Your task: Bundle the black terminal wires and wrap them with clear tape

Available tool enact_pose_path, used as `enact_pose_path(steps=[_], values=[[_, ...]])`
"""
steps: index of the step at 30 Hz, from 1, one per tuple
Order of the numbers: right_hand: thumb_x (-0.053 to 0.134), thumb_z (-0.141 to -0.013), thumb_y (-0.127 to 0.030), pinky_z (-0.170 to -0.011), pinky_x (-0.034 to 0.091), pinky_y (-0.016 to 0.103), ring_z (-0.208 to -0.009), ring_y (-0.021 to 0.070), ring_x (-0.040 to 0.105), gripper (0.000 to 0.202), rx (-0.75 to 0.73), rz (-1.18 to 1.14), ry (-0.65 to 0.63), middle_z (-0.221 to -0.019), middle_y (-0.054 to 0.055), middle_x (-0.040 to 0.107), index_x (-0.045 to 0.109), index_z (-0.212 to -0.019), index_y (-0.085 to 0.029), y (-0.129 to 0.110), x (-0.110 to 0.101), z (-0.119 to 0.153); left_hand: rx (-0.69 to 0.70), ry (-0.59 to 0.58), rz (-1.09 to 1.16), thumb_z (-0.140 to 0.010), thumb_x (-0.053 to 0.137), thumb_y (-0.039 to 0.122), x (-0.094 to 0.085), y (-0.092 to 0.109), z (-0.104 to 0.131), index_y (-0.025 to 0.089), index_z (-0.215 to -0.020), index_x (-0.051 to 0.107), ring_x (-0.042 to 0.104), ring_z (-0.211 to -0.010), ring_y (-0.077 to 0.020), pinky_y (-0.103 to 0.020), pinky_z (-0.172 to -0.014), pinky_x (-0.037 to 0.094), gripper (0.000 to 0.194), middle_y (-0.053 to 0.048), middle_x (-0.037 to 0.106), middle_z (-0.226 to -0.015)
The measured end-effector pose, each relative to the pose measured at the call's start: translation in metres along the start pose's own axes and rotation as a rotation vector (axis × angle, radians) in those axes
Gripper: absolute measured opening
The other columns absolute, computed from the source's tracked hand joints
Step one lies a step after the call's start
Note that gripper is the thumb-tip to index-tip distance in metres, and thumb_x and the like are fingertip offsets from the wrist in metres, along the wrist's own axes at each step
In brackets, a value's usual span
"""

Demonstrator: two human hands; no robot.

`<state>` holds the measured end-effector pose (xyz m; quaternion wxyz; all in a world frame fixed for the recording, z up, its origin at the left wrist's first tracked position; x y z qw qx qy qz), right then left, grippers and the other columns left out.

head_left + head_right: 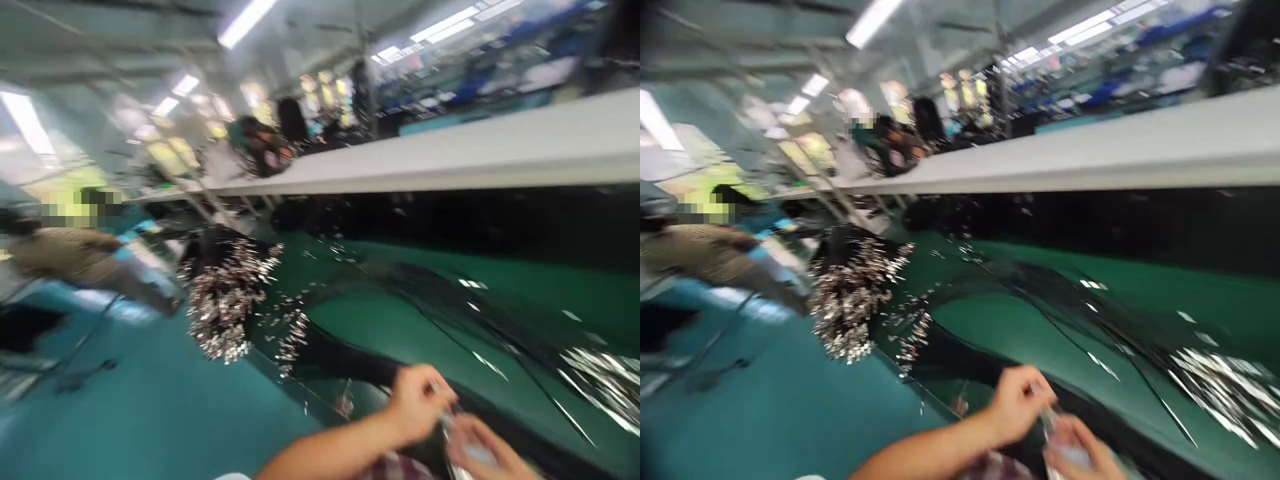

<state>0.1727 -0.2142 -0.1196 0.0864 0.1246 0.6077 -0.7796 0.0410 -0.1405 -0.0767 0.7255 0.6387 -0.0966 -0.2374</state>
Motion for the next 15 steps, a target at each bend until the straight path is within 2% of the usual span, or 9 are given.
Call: enact_pose_path(steps=[1, 3, 5, 7, 8, 10, 12, 13, 15], values=[[0.07, -0.063, -0.058, -0.062, 0.057, 0.036, -0.078, 0.0266, 0.068, 0.04, 0.072, -0.059, 0.014, -0.082, 0.002, 0.065, 0.061, -0.088, -0.028, 0.009, -0.004, 0.01, -0.006, -0.014, 0.031, -0.078, 0.072, 0.045, 0.002, -0.002, -0.005, 0.017, -0.072, 0.063, 0.06, -0.068, -0.0162, -0.031, -0.07, 0.051, 0.03, -0.004, 0.064, -0.07], [0.07, -0.062, -0.045, -0.063, 0.052, 0.033, -0.066, 0.0208, 0.06, 0.039, 0.177, -0.183, -0.017, -0.071, -0.001, 0.061, 0.056, -0.092, -0.023, 0.02, -0.011, 0.022, -0.029, -0.01, 0.135, -0.072, 0.073, 0.048, 0.007, -0.006, -0.017, 0.017, -0.067, 0.059, 0.057, -0.058, -0.0138, -0.029, -0.064, 0.049, 0.035, -0.002, 0.061, -0.059], [0.074, -0.053, -0.031, -0.073, 0.05, 0.032, -0.077, 0.0205, 0.058, 0.048, 0.175, -0.2, 0.034, -0.085, 0.001, 0.062, 0.056, -0.095, -0.021, 0.022, -0.017, 0.029, -0.102, -0.001, 0.254, -0.069, 0.074, 0.051, 0.013, -0.009, -0.028, 0.016, -0.069, 0.057, 0.056, -0.053, -0.0121, -0.027, -0.061, 0.049, 0.039, 0.0, 0.061, -0.056], [0.077, -0.046, -0.026, -0.084, 0.046, 0.033, -0.092, 0.023, 0.056, 0.058, 0.142, -0.223, 0.046, -0.1, 0.004, 0.06, 0.058, -0.1, -0.02, 0.021, -0.018, 0.035, -0.19, -0.005, 0.324, -0.065, 0.077, 0.052, 0.018, -0.013, -0.035, 0.016, -0.07, 0.055, 0.055, -0.052, -0.0106, -0.024, -0.058, 0.048, 0.042, 0.001, 0.059, -0.055], [0.079, -0.046, -0.028, -0.086, 0.045, 0.033, -0.095, 0.0237, 0.055, 0.061, 0.135, -0.265, 0.037, -0.104, 0.004, 0.059, 0.059, -0.103, -0.02, 0.021, -0.016, 0.038, -0.23, -0.02, 0.336, -0.063, 0.079, 0.051, 0.021, -0.015, -0.037, 0.016, -0.071, 0.055, 0.054, -0.05, -0.0098, -0.022, -0.054, 0.045, 0.044, 0.002, 0.058, -0.055], [0.079, -0.056, -0.041, -0.083, 0.045, 0.032, -0.092, 0.0232, 0.055, 0.055, 0.147, -0.398, 0.044, -0.1, 0.003, 0.058, 0.061, -0.104, -0.02, 0.024, -0.009, 0.043, -0.283, -0.081, 0.308, -0.061, 0.081, 0.051, 0.027, -0.019, -0.042, 0.015, -0.074, 0.056, 0.049, -0.046, -0.0081, -0.019, -0.044, 0.035, 0.045, 0.003, 0.056, -0.054], [0.07, -0.068, -0.053, -0.079, 0.044, 0.032, -0.085, 0.0221, 0.055, 0.043, 0.195, -0.507, 0.151, -0.089, 0.003, 0.059, 0.063, -0.092, -0.019, 0.032, -0.001, 0.046, -0.284, -0.15, 0.214, -0.065, 0.077, 0.051, 0.033, -0.022, -0.05, 0.015, -0.076, 0.057, 0.042, -0.04, -0.0065, -0.018, -0.039, 0.024, 0.042, 0.003, 0.056, -0.055], [0.068, -0.069, -0.055, -0.076, 0.044, 0.031, -0.082, 0.0217, 0.056, 0.041, 0.243, -0.546, 0.224, -0.084, 0.003, 0.059, 0.063, -0.085, -0.018, 0.038, 0.002, 0.046, -0.244, -0.182, 0.139, -0.07, 0.074, 0.05, 0.035, -0.022, -0.056, 0.015, -0.076, 0.058, 0.04, -0.04, -0.0064, -0.019, -0.039, 0.024, 0.038, 0.002, 0.057, -0.056], [0.071, -0.062, -0.05, -0.068, 0.043, 0.031, -0.072, 0.0202, 0.056, 0.04, 0.385, -0.621, 0.347, -0.077, 0.002, 0.059, 0.062, -0.082, -0.017, 0.049, 0.008, 0.044, -0.046, -0.265, -0.071, -0.079, 0.066, 0.043, 0.04, -0.018, -0.075, 0.016, -0.073, 0.06, 0.046, -0.047, -0.0089, -0.021, -0.047, 0.035, 0.029, 0.0, 0.059, -0.061]])
Point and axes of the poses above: each hand's wrist, its own z-axis away from the middle knuckle, its own x-axis out of the palm, y = z × x, the point moved 2 cm from there along -z, towards the middle knuckle
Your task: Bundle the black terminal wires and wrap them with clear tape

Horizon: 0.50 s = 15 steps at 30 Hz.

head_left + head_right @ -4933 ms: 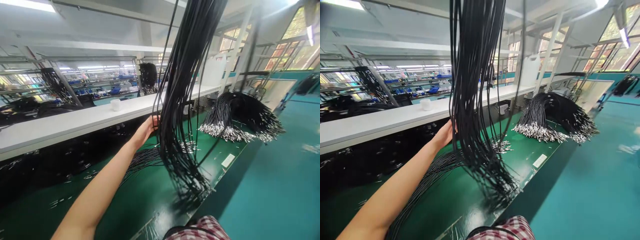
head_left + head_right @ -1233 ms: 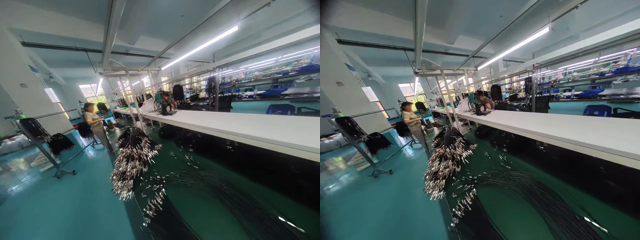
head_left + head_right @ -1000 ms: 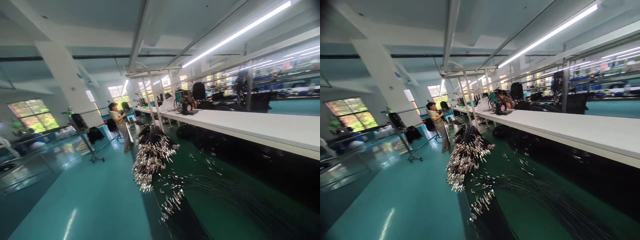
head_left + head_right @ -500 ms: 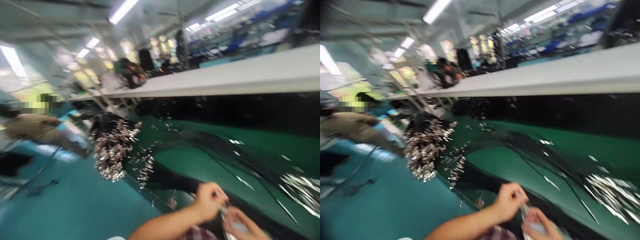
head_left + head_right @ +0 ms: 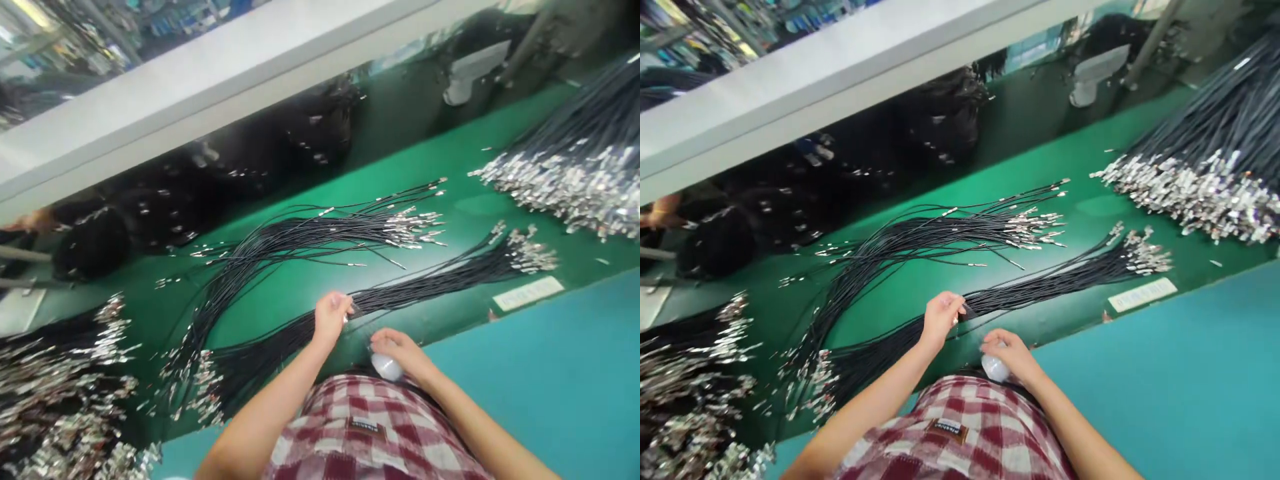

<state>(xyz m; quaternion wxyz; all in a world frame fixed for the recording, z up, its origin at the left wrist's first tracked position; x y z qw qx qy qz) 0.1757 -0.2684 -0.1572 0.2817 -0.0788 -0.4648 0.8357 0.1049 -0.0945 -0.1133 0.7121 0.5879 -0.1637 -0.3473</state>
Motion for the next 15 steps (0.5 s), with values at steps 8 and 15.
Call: enact_pose_path(steps=[8, 15], values=[[0.075, -0.052, -0.015, -0.052, 0.042, 0.025, -0.059, 0.0171, 0.059, 0.037, 0.307, -0.432, 0.262, -0.072, 0.004, 0.066, 0.06, -0.085, -0.015, 0.001, 0.021, -0.035, 0.048, -0.178, -0.866, -0.092, 0.048, 0.017, 0.007, -0.014, -0.06, 0.017, -0.08, 0.057, 0.058, -0.094, -0.0217, -0.034, -0.089, 0.042, 0.015, -0.009, 0.061, -0.093], [0.068, -0.06, -0.023, -0.049, 0.042, 0.025, -0.05, 0.0142, 0.053, 0.013, 0.342, -0.545, 0.157, -0.059, 0.003, 0.06, 0.062, -0.069, -0.014, 0.0, 0.036, -0.047, -0.234, -0.386, -0.813, -0.084, 0.058, 0.014, 0.016, -0.039, -0.055, 0.017, -0.064, 0.053, 0.052, -0.065, -0.0153, -0.025, -0.066, 0.037, 0.021, 0.001, 0.052, -0.06]])
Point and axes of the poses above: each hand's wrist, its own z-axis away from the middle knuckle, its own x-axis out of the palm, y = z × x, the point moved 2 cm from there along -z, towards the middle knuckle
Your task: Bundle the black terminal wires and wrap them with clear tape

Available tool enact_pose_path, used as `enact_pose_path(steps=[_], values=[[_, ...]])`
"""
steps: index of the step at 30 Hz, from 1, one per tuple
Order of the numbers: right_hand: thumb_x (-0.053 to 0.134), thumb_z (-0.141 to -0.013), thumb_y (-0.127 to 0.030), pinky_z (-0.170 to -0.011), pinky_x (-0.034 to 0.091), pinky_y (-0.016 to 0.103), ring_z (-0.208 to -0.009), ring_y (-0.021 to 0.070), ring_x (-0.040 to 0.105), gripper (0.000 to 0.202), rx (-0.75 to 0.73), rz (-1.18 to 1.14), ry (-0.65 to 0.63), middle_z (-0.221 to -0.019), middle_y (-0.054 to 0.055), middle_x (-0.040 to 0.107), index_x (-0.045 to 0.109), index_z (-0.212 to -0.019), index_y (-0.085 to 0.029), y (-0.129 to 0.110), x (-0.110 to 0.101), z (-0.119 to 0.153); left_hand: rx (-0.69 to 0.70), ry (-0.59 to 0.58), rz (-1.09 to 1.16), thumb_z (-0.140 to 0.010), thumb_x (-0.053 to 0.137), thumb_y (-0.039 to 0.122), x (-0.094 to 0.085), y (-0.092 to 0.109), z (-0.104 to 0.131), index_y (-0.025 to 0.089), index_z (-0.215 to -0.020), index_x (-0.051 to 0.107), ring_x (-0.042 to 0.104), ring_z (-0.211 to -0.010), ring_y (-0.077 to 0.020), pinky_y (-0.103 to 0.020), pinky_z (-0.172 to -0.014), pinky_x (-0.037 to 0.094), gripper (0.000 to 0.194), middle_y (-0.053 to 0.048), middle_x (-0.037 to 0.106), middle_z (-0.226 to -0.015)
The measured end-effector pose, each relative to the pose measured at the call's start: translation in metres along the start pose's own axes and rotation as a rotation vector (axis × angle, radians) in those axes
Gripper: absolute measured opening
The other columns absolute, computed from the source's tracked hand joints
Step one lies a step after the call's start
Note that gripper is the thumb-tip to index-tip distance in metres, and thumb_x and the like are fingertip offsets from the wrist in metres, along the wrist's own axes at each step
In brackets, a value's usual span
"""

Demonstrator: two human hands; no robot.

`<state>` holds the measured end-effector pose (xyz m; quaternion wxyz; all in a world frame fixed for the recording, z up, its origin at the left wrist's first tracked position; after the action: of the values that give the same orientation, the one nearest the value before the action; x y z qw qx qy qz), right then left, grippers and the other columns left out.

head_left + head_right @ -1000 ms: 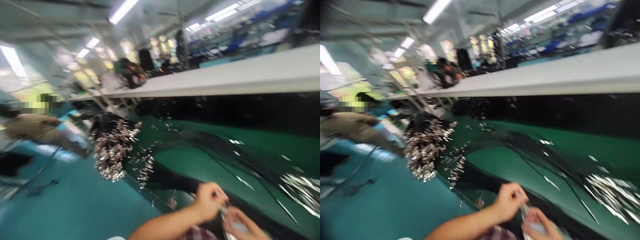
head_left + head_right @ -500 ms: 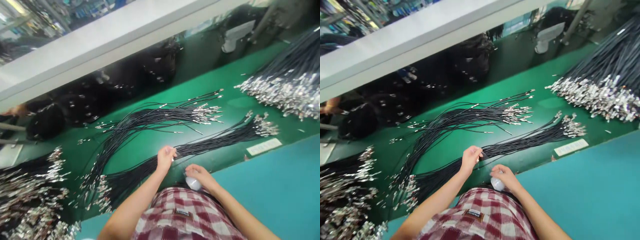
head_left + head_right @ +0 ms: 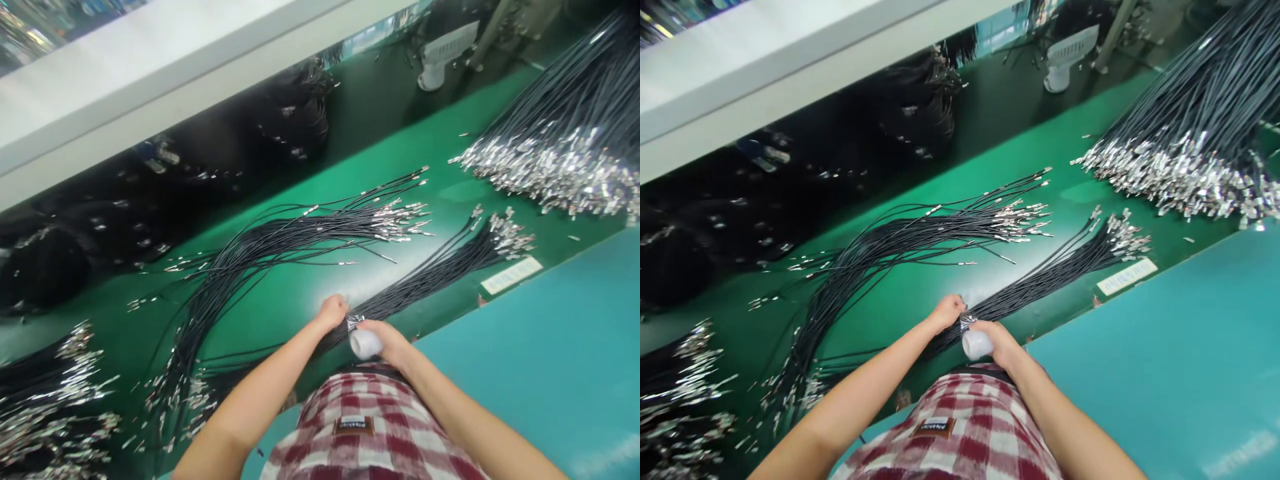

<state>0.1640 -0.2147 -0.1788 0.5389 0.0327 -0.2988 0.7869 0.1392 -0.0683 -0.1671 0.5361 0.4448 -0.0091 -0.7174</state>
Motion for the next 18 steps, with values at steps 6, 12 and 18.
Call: enact_pose_path(steps=[6, 12, 18], values=[[0.073, -0.048, -0.022, -0.052, 0.04, 0.026, -0.053, 0.0143, 0.052, 0.02, -0.099, 0.057, -0.108, -0.059, 0.003, 0.062, 0.065, -0.064, -0.013, -0.003, -0.014, 0.018, 0.038, -0.287, 0.119, -0.081, 0.067, 0.026, -0.015, 0.009, 0.009, 0.016, -0.058, 0.056, 0.047, -0.056, -0.0117, -0.023, -0.06, 0.039, 0.028, 0.004, 0.05, -0.055], [0.074, -0.052, -0.026, -0.07, 0.047, 0.03, -0.074, 0.0209, 0.059, 0.031, -0.424, 0.466, -0.301, -0.076, 0.002, 0.067, 0.071, -0.082, -0.016, -0.018, -0.027, 0.036, -0.108, -0.664, 0.366, -0.099, 0.036, 0.033, -0.034, 0.014, 0.043, 0.014, -0.073, 0.062, 0.057, -0.046, -0.0171, -0.031, -0.057, 0.052, 0.041, -0.005, 0.059, -0.05], [0.074, -0.063, -0.039, -0.085, 0.049, 0.04, -0.082, 0.0241, 0.06, 0.031, -0.807, 0.502, -0.144, -0.085, 0.004, 0.067, 0.067, -0.086, -0.019, -0.023, -0.026, 0.013, -0.213, -0.971, 0.578, -0.094, 0.046, 0.031, -0.039, 0.023, 0.057, 0.01, -0.082, 0.061, 0.065, -0.051, -0.0205, -0.032, -0.056, 0.057, 0.029, -0.012, 0.067, -0.057]])
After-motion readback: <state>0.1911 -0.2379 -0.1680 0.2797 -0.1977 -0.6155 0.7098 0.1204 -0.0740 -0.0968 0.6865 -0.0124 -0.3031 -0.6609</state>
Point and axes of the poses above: each hand's wrist, its own z-axis away from the middle knuckle, its own x-axis out of the palm, y = z × x, the point moved 2 cm from there along -z, towards the middle knuckle
